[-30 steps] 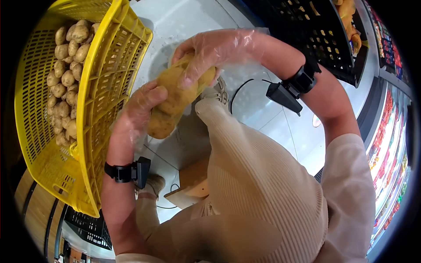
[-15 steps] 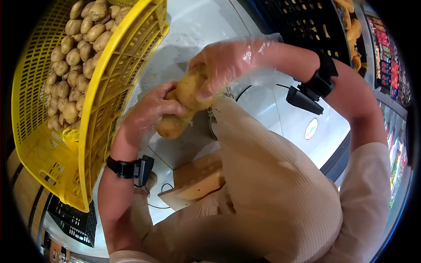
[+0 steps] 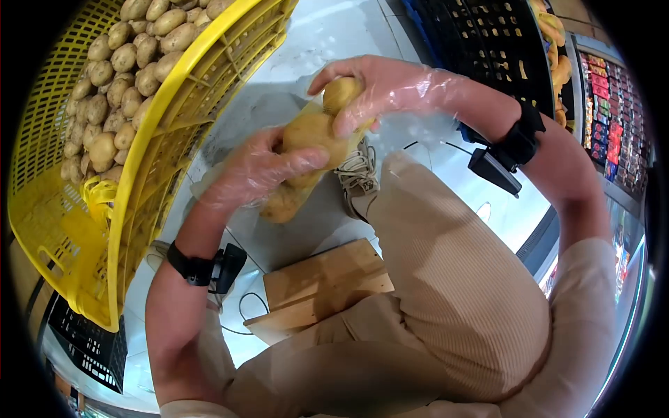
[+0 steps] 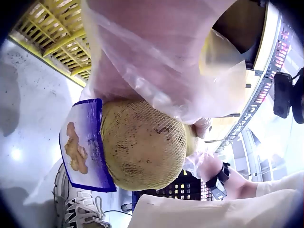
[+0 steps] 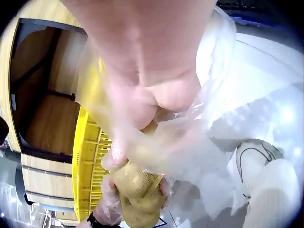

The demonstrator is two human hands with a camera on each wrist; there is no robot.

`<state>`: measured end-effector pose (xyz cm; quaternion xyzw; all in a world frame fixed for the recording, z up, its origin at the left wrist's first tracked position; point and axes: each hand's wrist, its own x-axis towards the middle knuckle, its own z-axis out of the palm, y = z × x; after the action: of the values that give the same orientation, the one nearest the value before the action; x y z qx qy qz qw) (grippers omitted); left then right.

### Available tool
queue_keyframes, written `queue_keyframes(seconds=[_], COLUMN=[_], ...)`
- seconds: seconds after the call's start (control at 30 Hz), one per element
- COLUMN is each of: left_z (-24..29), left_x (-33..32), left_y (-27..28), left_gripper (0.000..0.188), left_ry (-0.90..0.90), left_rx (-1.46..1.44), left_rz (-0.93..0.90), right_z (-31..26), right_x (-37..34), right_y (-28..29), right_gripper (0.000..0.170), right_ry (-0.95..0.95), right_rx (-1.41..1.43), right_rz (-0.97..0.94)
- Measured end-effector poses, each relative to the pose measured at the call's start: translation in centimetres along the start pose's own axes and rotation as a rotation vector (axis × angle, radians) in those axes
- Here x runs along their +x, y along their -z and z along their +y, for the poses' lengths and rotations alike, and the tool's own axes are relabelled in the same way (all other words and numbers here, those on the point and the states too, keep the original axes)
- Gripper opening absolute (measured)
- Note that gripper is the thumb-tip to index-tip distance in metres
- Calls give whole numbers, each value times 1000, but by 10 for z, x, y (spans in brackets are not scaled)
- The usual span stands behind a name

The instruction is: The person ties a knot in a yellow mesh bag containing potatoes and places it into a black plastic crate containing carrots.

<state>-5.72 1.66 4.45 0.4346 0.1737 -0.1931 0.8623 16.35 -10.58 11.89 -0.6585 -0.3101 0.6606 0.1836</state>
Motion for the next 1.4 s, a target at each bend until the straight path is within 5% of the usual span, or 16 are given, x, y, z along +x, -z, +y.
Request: queue_keyframes(seconds=[0.37, 0.83, 1.03, 1.17, 1.4], left_z=[-9, 12, 16, 17, 21], left_x=[-7, 6, 14, 16, 13], left_y=[-3, -4, -4, 2, 13], left_gripper=[51, 45, 43, 47, 65], left_ry=[-82, 1, -140, -337, -181], left_rx=[139, 80, 107, 205, 83], left_rz=[27, 229, 232, 276, 208], right_z=[19, 33, 15, 8, 1], right_x=[-6, 8, 0, 2, 6], right_y=[-7, -52, -29, -20, -12], right_gripper=[60, 82, 70, 66, 69], right_ry=[134, 387, 156, 200, 217], right_rx=[266, 731, 628, 708, 832], right_rz=[43, 389, 256, 254, 232])
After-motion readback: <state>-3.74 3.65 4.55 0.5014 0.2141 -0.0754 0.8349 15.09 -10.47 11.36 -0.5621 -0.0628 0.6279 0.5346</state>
